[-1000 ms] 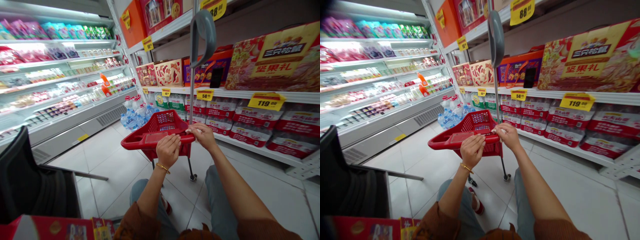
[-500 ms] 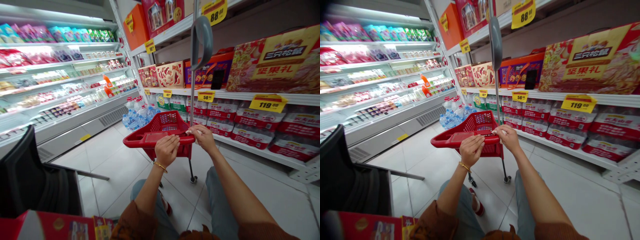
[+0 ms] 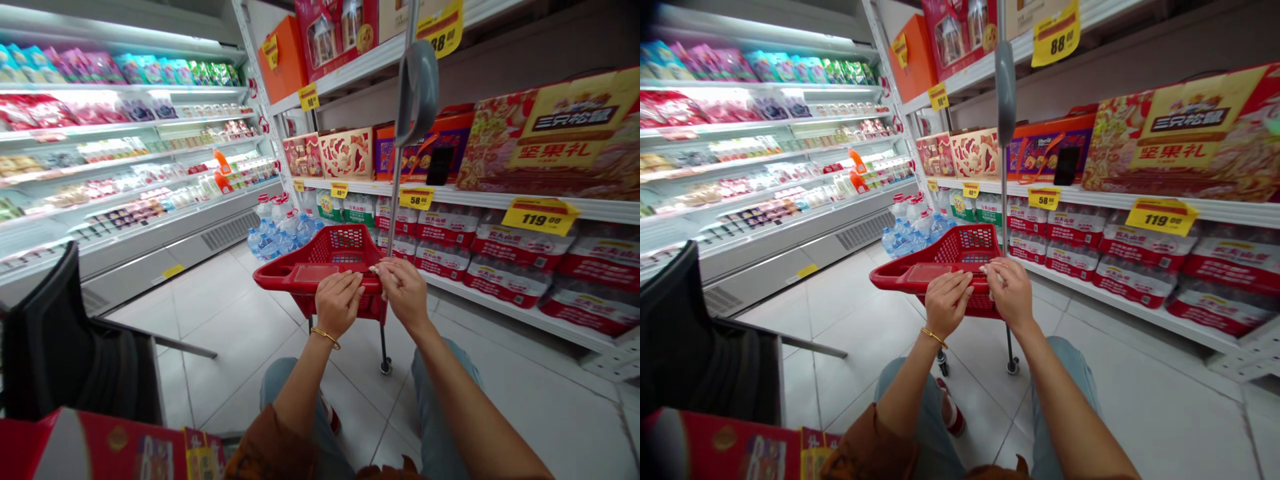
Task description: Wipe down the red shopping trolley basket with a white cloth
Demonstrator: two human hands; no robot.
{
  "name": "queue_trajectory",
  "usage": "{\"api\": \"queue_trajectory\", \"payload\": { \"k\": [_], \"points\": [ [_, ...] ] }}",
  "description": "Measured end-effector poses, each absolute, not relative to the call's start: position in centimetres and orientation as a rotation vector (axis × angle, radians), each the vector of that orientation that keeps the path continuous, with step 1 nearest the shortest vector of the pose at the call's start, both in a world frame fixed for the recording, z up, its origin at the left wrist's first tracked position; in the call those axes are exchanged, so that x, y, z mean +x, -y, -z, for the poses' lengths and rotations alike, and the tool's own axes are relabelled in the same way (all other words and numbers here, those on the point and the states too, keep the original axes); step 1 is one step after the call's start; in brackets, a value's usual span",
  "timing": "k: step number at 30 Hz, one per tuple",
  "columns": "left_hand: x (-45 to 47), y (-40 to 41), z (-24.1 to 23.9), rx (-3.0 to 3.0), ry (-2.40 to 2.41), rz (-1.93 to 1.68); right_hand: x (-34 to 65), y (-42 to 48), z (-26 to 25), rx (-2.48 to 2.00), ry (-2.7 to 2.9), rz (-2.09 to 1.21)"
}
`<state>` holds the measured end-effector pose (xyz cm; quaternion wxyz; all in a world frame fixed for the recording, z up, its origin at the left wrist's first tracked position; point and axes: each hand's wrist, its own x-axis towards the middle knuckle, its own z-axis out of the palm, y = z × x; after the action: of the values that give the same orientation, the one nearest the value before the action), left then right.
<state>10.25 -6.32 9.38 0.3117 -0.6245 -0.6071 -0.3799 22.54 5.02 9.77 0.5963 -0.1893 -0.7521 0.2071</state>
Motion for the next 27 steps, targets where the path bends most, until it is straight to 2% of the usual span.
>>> {"api": "queue_trajectory", "payload": {
  "k": [6,11,18,27],
  "points": [
    [10.9,6.4,-9.3,-1.632,1.564,1.043,21.5,-2.1,-9.2,-0.401,1.886,-0.126],
    [11.1,6.6,-9.6,-1.649,1.588,1.023,21.9,-3.7,-8.2,-0.341,1.860,-0.002],
    [11.1,6.3,-9.8,-1.652,1.598,1.011,22.6,-5.4,-8.5,-0.319,1.824,-0.152],
    [11.0,6.5,-9.6,-1.604,1.582,1.023,23.5,-7.6,-8.6,-0.259,1.833,-0.554]
  ]
}}
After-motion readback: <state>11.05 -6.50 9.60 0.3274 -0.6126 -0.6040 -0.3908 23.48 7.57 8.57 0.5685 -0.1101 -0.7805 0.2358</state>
